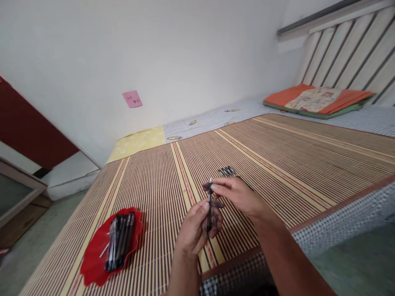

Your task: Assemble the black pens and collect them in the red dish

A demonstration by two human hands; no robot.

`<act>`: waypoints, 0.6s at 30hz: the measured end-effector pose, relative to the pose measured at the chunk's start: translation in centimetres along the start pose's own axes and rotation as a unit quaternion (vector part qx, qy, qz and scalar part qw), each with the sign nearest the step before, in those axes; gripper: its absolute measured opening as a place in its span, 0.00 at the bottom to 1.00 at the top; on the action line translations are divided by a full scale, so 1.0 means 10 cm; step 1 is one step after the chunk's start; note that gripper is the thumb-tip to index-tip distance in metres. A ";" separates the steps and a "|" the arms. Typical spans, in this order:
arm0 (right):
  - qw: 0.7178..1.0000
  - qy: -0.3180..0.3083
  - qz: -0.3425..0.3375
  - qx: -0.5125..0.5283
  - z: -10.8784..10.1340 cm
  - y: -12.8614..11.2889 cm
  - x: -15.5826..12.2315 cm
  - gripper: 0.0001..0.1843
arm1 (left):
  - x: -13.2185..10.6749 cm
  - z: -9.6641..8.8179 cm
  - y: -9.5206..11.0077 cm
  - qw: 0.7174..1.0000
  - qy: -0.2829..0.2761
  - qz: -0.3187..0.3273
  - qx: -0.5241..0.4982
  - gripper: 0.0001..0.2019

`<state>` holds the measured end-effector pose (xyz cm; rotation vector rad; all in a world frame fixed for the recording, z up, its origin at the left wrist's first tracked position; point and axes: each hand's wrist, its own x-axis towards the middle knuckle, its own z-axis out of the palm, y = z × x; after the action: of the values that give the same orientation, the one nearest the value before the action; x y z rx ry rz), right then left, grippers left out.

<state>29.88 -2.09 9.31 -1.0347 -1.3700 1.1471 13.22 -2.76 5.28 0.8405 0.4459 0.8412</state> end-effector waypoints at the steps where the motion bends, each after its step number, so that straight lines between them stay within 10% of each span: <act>1: 1.000 -0.016 0.004 0.008 0.02 0.01 0.00 0.12 | 0.00 0.00 0.00 1.000 0.000 0.001 -0.002 0.12; 18: 0.996 0.042 0.049 0.062 0.27 0.06 0.05 0.17 | 0.06 0.13 -0.02 0.976 0.129 0.110 0.139 0.16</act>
<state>27.19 -1.80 8.77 -1.0582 -1.1778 1.2298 14.56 -2.95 5.92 1.0564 0.7215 1.1158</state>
